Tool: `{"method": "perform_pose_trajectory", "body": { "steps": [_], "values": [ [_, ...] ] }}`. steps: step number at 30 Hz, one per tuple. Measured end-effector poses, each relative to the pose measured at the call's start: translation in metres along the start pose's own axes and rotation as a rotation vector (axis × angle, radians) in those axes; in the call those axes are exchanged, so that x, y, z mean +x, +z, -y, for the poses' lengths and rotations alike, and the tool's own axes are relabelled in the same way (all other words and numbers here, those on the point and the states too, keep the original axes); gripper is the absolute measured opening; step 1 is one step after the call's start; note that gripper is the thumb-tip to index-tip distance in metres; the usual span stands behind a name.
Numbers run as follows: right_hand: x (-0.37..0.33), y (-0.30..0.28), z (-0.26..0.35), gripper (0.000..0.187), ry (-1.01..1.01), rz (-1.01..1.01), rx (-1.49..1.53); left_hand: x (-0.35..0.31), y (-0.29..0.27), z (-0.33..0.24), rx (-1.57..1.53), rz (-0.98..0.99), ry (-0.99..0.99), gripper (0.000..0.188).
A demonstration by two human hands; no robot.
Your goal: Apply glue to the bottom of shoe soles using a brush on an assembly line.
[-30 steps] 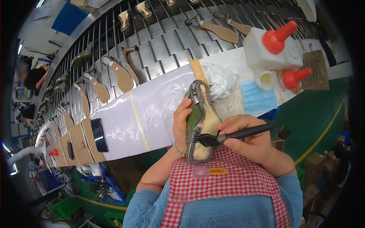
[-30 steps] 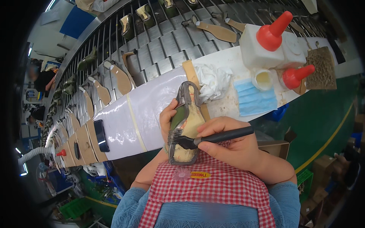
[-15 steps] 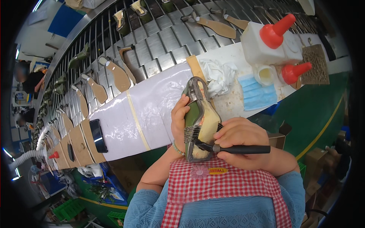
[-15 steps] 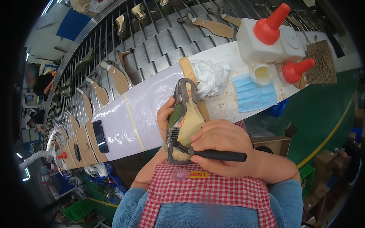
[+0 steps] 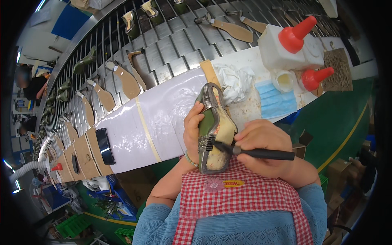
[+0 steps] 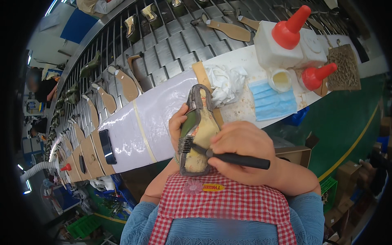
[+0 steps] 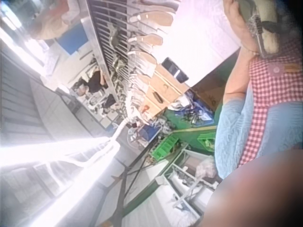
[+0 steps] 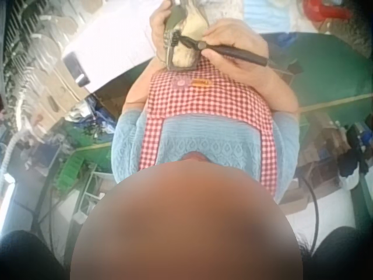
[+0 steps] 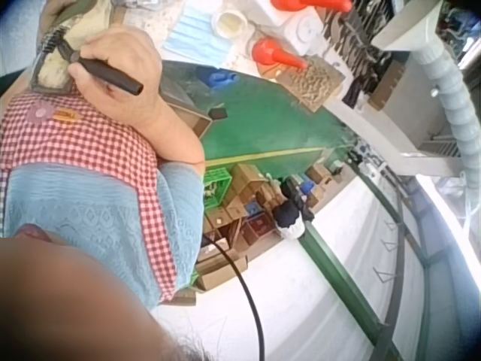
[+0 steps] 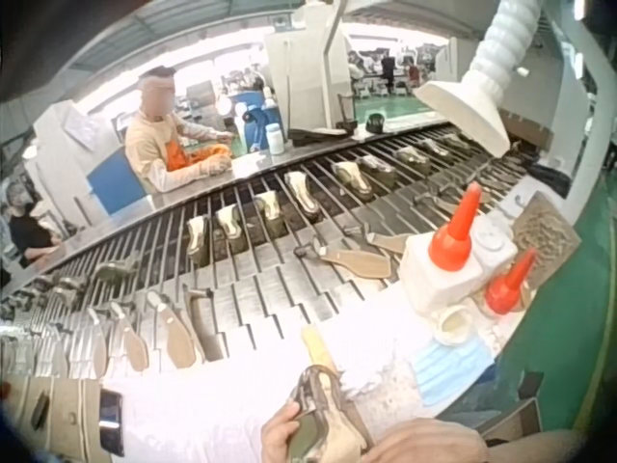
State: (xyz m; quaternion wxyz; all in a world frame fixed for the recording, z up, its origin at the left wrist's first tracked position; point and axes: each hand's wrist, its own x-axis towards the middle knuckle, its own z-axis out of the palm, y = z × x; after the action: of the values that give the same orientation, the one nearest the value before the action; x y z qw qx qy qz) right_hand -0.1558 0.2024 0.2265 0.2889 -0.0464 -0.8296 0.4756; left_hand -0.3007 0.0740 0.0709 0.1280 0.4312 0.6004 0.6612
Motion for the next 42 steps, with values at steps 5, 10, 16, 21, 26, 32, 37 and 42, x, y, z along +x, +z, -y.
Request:
{"method": "perform_pose_trajectory", "body": {
  "steps": [5,10,16,21,26,32,37,42],
  "values": [
    [0.008,-0.007,0.006,0.020,0.185,-0.119,0.359,0.030,-0.019,-0.023,-0.230,-0.050,-0.016,0.072],
    [0.015,-0.019,-0.006,0.029,0.332,-0.379,0.784,0.068,-0.067,-0.040,-0.572,0.096,-0.410,0.107],
    [0.023,-0.001,-0.006,0.023,0.573,-0.318,1.248,0.063,-0.078,-0.020,-0.947,0.519,-0.579,0.125],
    [0.021,0.021,0.003,0.017,0.441,-0.319,0.874,0.048,-0.077,-0.028,-0.835,0.596,-0.692,0.111],
    [0.015,0.025,0.008,0.020,0.186,-0.290,0.582,0.058,-0.074,-0.047,-0.778,0.790,-0.694,0.115],
    [0.014,0.019,0.017,0.025,-0.122,-0.176,0.063,0.053,-0.072,-0.047,-0.810,0.814,-0.670,0.108],
    [0.011,0.018,0.025,0.022,-0.097,-0.176,0.047,0.046,-0.067,-0.046,-0.809,0.779,-0.648,0.110],
    [0.009,0.008,0.023,0.017,0.039,-0.062,0.267,0.046,-0.064,-0.048,-0.809,0.777,-0.640,0.112]
  ]
}}
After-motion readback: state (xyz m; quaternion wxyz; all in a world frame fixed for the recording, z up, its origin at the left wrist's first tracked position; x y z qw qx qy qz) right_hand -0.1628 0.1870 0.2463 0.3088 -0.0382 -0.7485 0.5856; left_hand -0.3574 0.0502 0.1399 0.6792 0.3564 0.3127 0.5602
